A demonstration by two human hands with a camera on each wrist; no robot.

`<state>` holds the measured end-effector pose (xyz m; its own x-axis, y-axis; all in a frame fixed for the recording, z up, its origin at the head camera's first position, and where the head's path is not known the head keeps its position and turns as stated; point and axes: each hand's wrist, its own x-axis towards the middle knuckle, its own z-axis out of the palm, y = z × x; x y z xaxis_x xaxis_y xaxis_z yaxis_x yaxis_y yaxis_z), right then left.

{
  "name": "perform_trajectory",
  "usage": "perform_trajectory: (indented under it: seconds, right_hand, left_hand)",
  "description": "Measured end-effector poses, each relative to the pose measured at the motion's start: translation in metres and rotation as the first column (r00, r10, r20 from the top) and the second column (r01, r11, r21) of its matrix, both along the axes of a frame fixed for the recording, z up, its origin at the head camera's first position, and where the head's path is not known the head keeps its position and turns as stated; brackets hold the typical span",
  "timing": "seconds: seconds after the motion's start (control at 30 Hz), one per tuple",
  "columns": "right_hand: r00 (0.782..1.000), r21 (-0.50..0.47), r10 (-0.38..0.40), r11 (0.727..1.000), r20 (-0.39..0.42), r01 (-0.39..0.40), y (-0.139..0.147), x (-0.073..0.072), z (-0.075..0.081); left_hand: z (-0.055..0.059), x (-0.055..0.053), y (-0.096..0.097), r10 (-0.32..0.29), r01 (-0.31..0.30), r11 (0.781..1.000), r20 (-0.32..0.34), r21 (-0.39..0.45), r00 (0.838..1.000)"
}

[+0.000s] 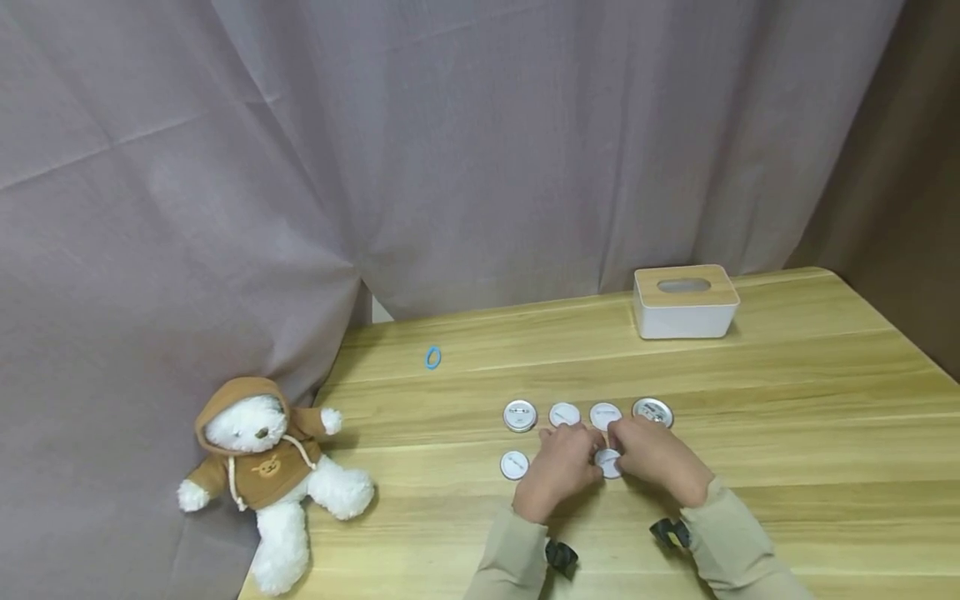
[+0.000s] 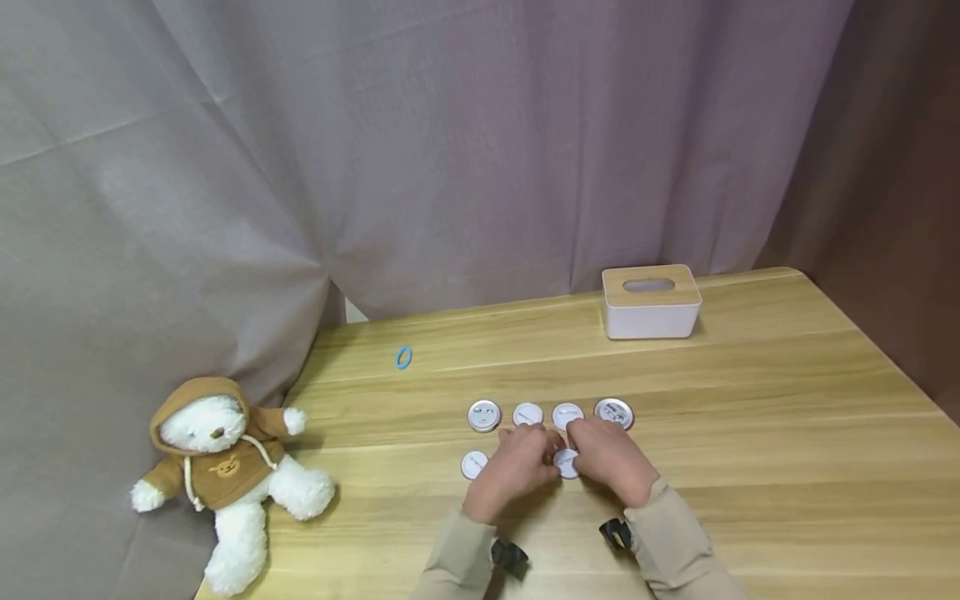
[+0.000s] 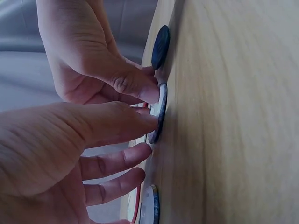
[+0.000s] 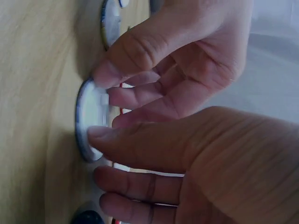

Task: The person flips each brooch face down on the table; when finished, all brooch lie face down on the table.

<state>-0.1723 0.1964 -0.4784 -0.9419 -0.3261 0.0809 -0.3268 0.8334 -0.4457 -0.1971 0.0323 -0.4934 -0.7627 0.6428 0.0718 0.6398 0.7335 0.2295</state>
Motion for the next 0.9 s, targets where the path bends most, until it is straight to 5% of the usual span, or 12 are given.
perform_trajectory:
  seconds: [0.43,0.9]
  right_hand:
    - [0.995,0.020,-0.031,0.999,-0.095,0.033,0.021,0.003,-0.001]
    - [0.993,0.008,-0.114,0.993,-0.020,0.114,0.046,0.023,0.007]
  left_hand:
    - [0.008,0.003,0.017,-0.011,0.008,0.999,-0.048,-0.051,0.999]
    - [0.011,0.010,0.041,-0.091,0.084,0.993,-0.084,-0.084,0.992]
